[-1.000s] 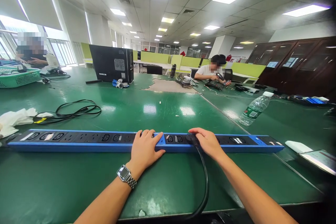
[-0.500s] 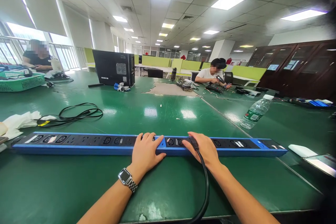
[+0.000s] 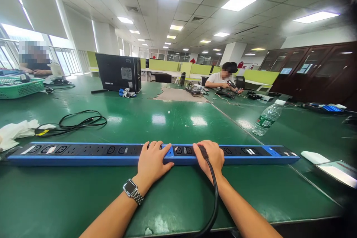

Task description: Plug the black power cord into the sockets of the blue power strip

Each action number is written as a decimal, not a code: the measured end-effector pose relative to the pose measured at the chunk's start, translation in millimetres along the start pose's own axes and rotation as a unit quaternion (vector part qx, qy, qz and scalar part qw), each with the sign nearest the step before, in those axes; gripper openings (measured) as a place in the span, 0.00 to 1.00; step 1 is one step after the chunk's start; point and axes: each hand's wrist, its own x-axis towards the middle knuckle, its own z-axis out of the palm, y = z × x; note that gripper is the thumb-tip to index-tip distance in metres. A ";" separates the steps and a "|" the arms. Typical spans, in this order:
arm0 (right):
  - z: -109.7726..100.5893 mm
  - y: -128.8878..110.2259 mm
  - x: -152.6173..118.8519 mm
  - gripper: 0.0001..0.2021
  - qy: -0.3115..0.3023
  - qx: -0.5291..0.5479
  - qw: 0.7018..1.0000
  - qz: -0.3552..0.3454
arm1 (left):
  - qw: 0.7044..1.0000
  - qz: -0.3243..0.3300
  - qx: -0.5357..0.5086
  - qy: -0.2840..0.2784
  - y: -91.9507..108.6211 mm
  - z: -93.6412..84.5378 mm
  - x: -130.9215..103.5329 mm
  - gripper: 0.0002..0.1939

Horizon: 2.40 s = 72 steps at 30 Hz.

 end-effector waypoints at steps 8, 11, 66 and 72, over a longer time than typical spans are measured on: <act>5.2 0.6 -0.1 0.18 0.010 0.016 1.000 0.020 | 1.000 0.008 0.008 0.000 -2.7 0.9 0.6 0.31; 3.7 -0.2 -0.1 0.19 0.003 0.031 0.999 0.037 | 1.000 0.015 0.010 0.003 -3.7 1.4 0.5 0.31; 8.1 -59.8 -27.1 0.45 -0.114 0.319 0.917 -0.211 | 0.961 0.116 -0.231 0.101 -4.1 11.6 -4.8 0.23; 8.8 -52.0 -32.0 0.53 -0.125 0.345 0.906 -0.210 | 0.950 0.160 -0.261 0.063 0.3 5.1 -6.1 0.29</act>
